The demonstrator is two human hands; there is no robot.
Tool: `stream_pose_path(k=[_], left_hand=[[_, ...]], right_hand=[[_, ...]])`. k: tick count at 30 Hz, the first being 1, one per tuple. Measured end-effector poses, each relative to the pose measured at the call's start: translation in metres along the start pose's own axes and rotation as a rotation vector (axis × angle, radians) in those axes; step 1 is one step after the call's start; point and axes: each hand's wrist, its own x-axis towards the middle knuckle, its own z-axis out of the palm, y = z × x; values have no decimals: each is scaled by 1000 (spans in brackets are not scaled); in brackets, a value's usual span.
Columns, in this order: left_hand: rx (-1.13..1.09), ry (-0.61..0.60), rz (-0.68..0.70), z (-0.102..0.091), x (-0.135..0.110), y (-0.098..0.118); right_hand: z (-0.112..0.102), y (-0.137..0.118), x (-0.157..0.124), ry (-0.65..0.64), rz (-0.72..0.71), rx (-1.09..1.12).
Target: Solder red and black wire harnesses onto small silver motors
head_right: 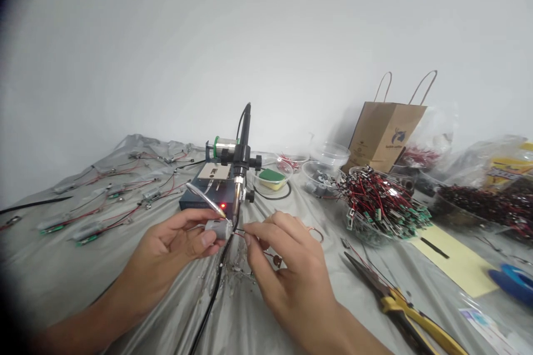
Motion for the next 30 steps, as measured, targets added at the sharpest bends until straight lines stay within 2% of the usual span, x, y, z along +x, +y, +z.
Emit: stream_pose_path(k=[7, 30], left_hand=[[-20, -27, 0, -1, 0, -1], [13, -10, -17, -2, 1, -2]], right_hand=[[0, 0, -1, 4, -8, 8], [1, 2, -2, 5, -11, 16]])
